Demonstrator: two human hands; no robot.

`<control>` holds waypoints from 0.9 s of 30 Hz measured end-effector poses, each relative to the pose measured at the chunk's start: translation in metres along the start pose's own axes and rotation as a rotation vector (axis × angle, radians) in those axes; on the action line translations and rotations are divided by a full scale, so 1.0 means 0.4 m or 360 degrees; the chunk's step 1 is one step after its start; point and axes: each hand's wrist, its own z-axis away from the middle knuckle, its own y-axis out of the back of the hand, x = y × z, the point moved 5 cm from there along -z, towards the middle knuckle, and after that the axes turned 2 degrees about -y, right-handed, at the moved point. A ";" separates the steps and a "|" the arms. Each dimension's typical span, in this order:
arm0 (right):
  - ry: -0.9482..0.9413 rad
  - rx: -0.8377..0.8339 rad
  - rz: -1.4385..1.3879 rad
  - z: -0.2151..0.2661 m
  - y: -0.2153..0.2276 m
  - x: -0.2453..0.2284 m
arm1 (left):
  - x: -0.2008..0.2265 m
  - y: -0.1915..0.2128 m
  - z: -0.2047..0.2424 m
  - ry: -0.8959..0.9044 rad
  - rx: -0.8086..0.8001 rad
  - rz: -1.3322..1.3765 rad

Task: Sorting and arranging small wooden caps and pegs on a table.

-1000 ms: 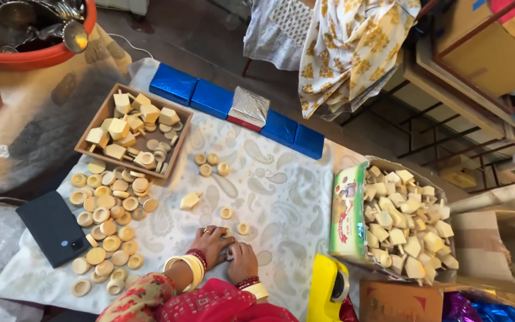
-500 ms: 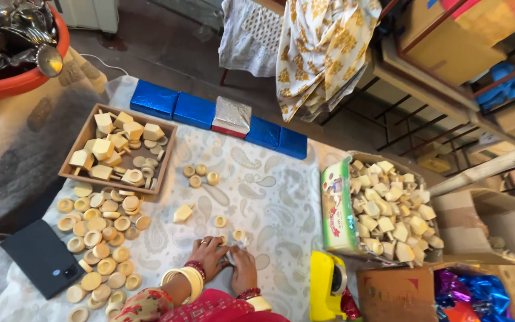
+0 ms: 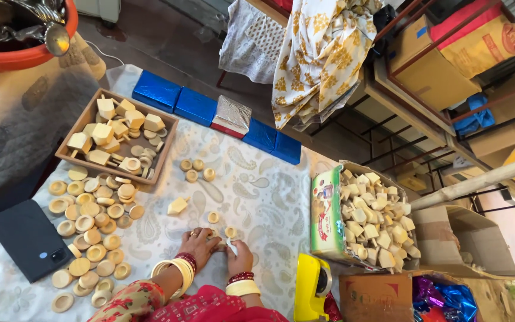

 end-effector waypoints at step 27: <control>0.0561 -0.0369 0.0731 -0.024 -0.129 -0.091 | -0.052 0.026 -0.022 0.0257 0.0039 0.0154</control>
